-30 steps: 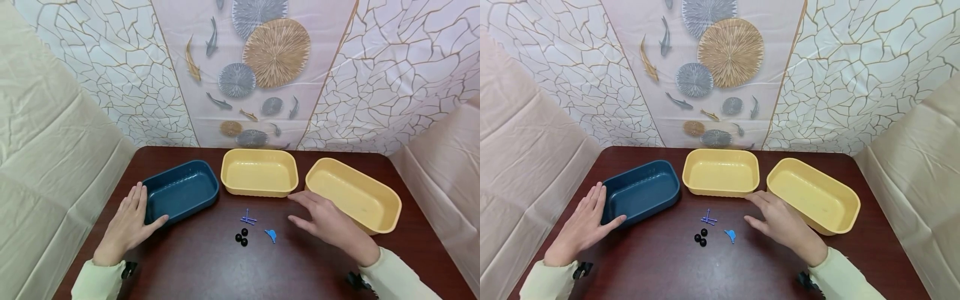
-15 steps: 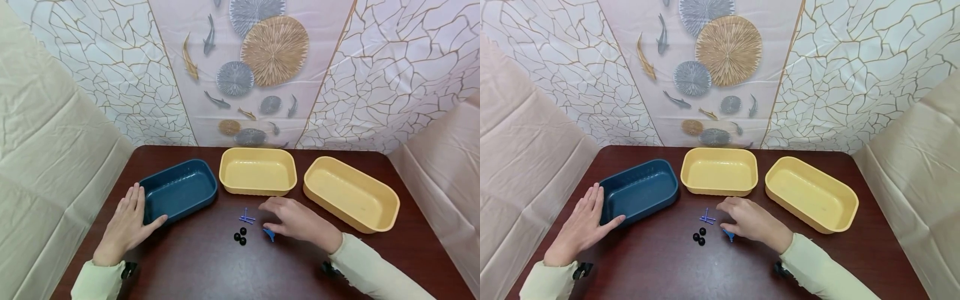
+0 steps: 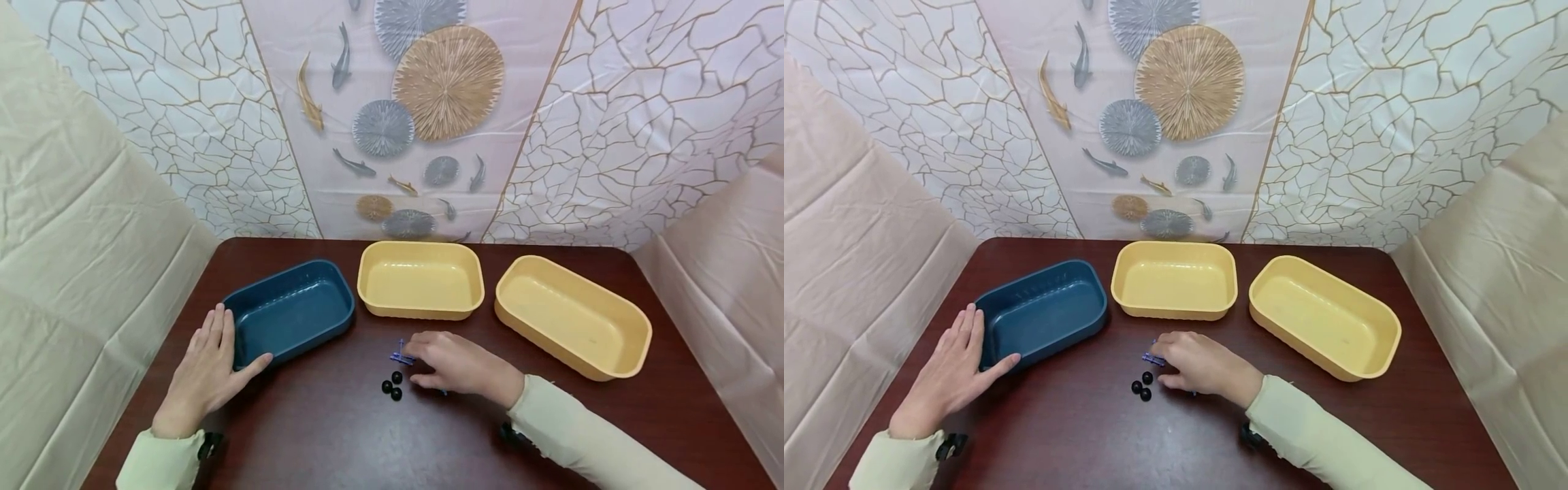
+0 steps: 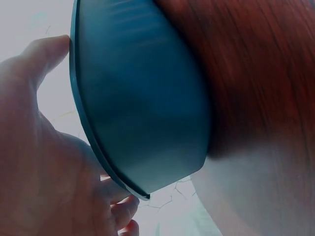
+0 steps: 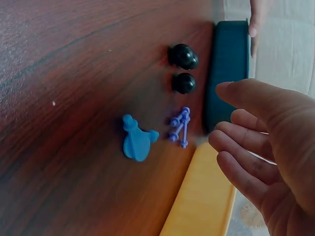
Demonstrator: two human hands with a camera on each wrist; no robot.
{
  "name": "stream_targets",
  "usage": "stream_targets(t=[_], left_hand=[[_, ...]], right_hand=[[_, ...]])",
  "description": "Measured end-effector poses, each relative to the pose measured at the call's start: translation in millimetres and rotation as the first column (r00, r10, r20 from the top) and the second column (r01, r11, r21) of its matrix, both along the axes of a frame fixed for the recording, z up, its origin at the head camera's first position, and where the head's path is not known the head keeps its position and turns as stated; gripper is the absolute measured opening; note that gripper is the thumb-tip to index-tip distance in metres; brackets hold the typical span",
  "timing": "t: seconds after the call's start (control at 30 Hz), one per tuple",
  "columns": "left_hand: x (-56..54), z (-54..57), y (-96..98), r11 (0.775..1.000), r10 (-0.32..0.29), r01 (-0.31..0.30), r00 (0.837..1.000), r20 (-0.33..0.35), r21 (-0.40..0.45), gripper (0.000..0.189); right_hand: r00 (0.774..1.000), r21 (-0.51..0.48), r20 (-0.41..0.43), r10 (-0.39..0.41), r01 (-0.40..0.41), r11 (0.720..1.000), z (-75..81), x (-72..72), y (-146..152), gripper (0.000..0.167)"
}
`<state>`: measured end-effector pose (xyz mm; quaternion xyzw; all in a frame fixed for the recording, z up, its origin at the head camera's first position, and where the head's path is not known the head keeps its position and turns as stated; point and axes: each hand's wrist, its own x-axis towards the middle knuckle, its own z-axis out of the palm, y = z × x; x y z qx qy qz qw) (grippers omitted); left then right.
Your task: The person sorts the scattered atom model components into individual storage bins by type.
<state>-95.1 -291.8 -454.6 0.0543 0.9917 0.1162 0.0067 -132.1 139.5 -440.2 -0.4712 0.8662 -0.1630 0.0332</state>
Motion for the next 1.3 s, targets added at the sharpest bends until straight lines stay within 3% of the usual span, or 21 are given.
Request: stream_targets(t=[0.53,1.03,1.3], left_hand=[[0.4,-6.3,-1.3,1.000,0.005,-0.005,1.000,-0.018,0.012,0.117],[0.0,-7.9,1.3,1.000,0.018,-0.019,1.000,-0.013,-0.013,0.118],[0.3,-7.2,1.9,1.000,0.015,-0.015,1.000,-0.021,-0.024,0.118]], right_hand=[[0.997,0.072,-0.042,0.072,-0.069,0.995,-16.8,-2.9,-20,0.017],[0.989,0.099,-0.114,0.092,-0.081,0.992,-26.1,-4.3,-25,0.017],[0.989,0.118,-0.112,0.100,-0.087,0.989,-29.0,-4.5,-27,0.016]])
